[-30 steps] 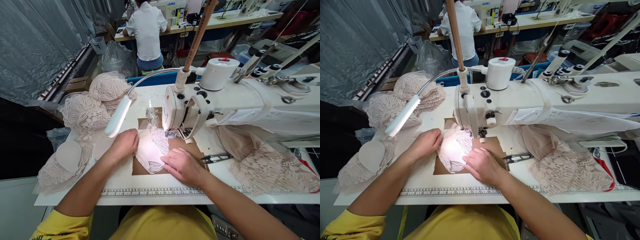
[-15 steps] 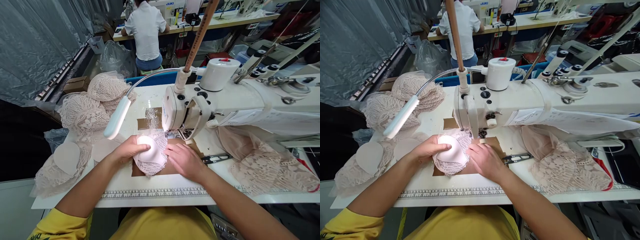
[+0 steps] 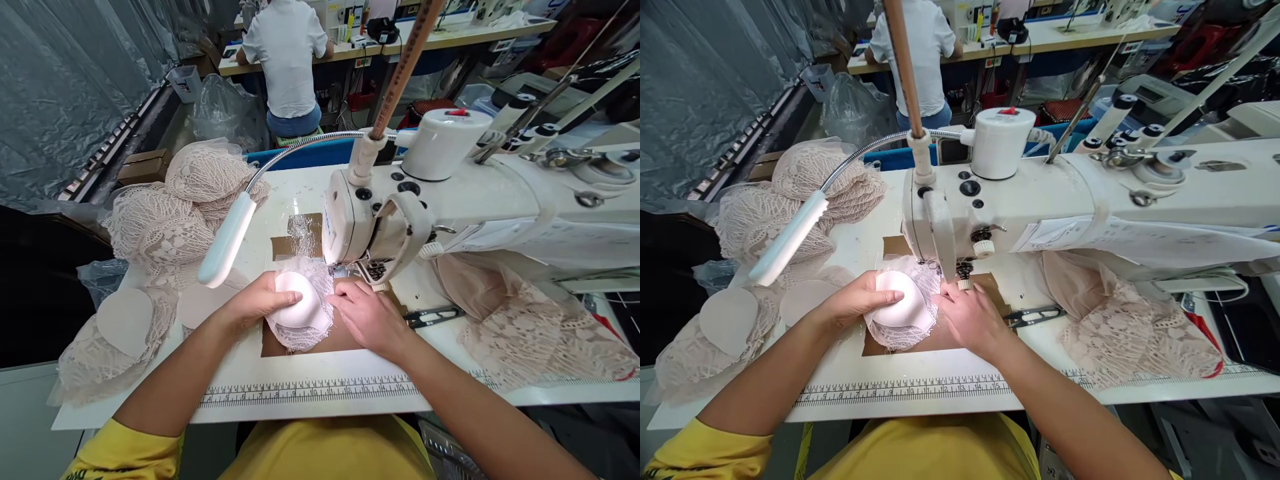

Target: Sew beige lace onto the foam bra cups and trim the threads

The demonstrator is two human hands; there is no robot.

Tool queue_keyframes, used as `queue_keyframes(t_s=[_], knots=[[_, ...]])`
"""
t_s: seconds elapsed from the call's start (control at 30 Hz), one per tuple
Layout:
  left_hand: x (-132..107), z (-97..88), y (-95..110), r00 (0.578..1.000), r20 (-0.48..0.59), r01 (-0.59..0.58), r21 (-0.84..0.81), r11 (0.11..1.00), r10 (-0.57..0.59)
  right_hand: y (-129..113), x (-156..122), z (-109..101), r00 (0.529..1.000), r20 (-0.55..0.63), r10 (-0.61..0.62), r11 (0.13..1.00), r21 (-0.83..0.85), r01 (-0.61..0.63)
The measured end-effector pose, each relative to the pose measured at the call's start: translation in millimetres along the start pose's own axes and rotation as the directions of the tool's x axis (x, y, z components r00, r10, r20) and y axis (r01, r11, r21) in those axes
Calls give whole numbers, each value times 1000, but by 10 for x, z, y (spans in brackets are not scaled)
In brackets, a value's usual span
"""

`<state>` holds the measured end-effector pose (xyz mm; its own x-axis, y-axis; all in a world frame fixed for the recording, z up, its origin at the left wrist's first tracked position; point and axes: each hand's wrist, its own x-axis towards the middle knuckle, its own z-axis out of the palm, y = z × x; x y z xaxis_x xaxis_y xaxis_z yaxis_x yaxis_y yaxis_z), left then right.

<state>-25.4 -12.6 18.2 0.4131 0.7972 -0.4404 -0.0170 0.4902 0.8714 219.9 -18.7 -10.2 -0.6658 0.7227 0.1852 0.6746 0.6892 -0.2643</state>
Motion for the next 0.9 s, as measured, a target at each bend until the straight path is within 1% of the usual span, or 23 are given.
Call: queue_keyframes(t_s=[0.07,0.17,0.3,0.47,0.53,0.63,0.77,0.9], knots=[[-4,3,-3,1000,1,10,6,1000,-10,1,5,-2,1000,-3,10,1000,5,-10],[-7,1,-5,1000,-2,23,17,1000,-23,9,11,9,998,-48,35,999,10,-35],[-1,-7,-10,1000,2,17,34,999,-17,0,16,33,998,-41,45,999,21,-44],[7,8,-4,1000,1,18,33,999,-18,17,-20,79,994,-92,55,998,39,-52],[10,14,-2,1000,-7,15,32,999,-15,19,-20,87,994,-89,65,998,25,-63],[19,16,3,999,-34,-7,33,999,8,3,11,70,992,-69,107,993,-37,-110],[43,17,21,995,-101,-24,49,999,29,-19,68,42,987,-31,158,981,-113,-160],[73,14,27,989,-142,-42,24,999,45,13,73,80,981,-40,188,970,-150,-192]])
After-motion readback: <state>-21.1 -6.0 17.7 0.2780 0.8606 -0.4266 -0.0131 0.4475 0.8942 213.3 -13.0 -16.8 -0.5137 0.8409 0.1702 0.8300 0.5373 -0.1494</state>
